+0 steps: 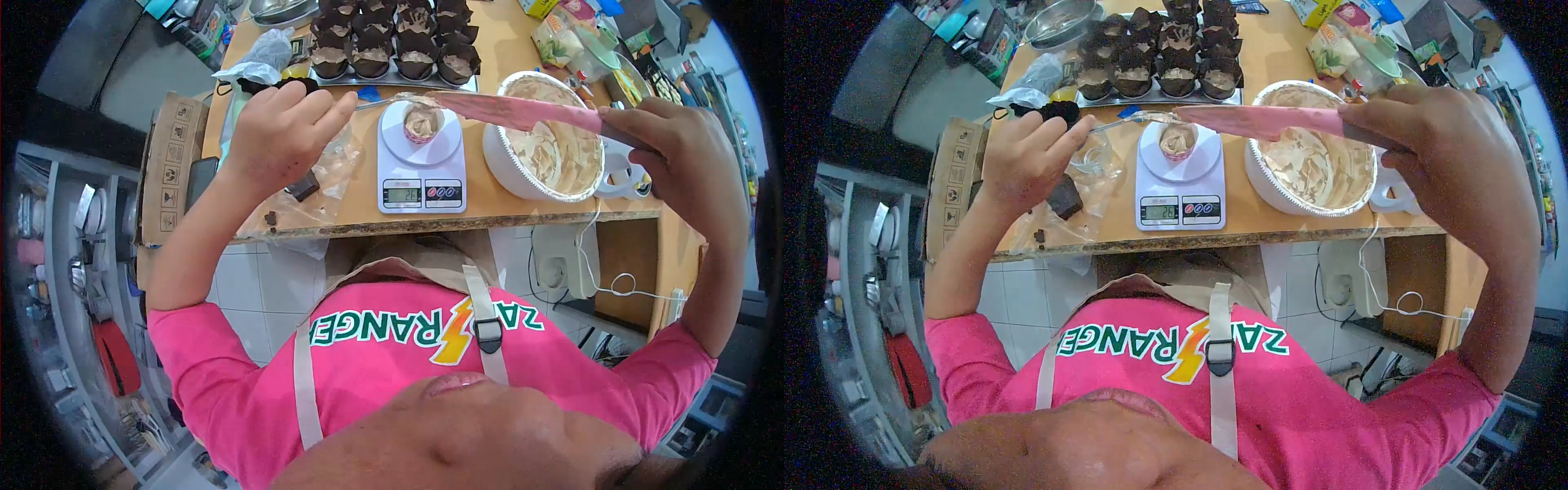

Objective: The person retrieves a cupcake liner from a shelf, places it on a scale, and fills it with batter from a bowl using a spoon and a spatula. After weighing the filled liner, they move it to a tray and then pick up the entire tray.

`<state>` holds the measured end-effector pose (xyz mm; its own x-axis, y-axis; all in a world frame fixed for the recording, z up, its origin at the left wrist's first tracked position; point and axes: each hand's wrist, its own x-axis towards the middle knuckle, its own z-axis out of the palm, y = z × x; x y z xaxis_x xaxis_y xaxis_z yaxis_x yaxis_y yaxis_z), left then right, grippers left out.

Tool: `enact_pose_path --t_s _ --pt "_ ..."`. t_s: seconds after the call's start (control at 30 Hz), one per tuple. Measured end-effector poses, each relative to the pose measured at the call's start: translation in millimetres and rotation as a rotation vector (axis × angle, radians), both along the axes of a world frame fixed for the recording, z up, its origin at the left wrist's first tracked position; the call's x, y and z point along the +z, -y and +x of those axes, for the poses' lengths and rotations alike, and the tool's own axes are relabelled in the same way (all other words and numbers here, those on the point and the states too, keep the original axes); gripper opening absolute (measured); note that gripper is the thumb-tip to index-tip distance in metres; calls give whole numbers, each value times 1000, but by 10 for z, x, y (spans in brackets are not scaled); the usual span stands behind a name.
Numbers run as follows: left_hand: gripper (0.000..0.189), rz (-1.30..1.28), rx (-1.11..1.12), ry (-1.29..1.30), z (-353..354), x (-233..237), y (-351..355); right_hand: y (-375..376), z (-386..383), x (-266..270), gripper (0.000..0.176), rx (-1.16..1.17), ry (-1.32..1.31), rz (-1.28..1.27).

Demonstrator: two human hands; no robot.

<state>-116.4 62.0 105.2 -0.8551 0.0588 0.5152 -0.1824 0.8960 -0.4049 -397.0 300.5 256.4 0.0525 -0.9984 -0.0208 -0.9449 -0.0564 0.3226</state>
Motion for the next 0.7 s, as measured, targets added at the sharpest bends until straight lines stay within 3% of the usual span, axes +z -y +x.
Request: enact_pose_path --t_s 0.1,0.37,0.7 --pt "38 -3 -34 -10 -33 -114 16 12 38 26 37 -66 60 -17" --pt "42 36 -25 1 -49 -300 115 47 -48 59 48 -19 266 54" --pt "27 59 13 31 -112 -402 160 122 -15 64 44 -47 154 67"
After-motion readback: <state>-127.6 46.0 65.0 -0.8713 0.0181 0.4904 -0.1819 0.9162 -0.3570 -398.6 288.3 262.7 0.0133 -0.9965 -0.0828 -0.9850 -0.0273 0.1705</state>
